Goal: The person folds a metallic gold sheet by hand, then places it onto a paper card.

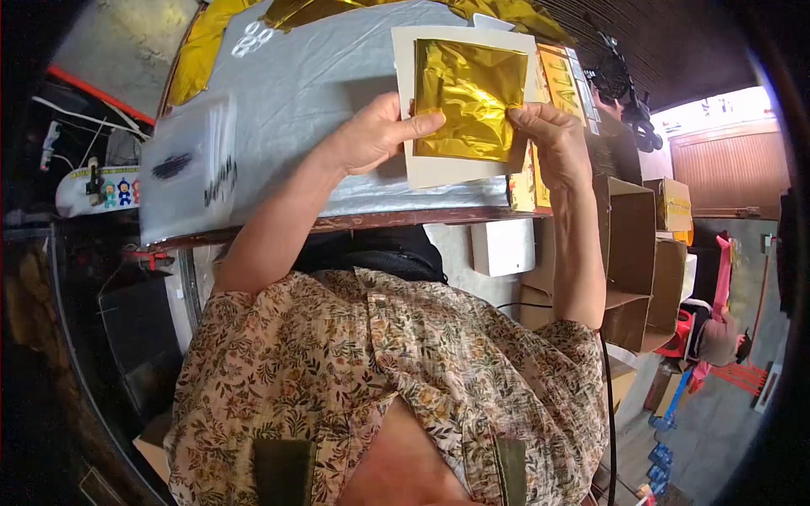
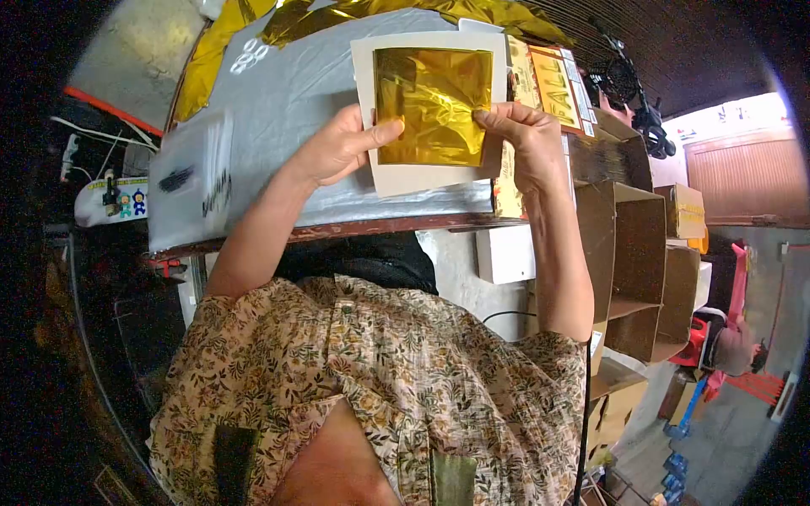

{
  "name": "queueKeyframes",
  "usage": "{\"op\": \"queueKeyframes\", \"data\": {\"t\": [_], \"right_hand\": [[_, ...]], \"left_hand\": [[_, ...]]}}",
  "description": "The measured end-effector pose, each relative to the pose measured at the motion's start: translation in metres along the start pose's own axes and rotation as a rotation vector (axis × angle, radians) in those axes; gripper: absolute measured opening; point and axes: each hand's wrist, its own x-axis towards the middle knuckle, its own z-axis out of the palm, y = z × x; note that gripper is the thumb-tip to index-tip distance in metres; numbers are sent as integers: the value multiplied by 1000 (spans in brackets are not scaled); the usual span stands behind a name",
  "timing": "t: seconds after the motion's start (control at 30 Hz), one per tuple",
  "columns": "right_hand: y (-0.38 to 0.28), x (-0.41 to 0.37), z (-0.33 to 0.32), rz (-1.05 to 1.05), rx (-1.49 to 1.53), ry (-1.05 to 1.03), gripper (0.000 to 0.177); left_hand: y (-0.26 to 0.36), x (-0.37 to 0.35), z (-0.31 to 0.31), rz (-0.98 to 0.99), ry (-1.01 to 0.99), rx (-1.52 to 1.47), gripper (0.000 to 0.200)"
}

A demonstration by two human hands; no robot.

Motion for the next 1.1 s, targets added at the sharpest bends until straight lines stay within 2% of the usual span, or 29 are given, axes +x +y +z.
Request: {"op": "queueKeyframes", "data": {"t": [0.1, 0.37, 0.57, 0.7, 1.1], "right_hand": [[3, 1, 17, -13, -39, 19, 10], [7, 6, 56, 2, -192, -39, 17], [10, 6, 74, 1, -258, -84, 16], [25, 12, 81, -83, -268, -84, 17], [29, 13, 90, -13, -286, -118, 23]], "left_hand": [[-2, -8, -12, 33, 55, 65, 32], [-9, -44, -30, 19, 115, -8, 29], [-13, -62, -37, -23, 248, -71, 30], [-17, -68, -46, -32, 239, -67, 30], [-13, -78, -50, -75, 258, -90, 28]]}}
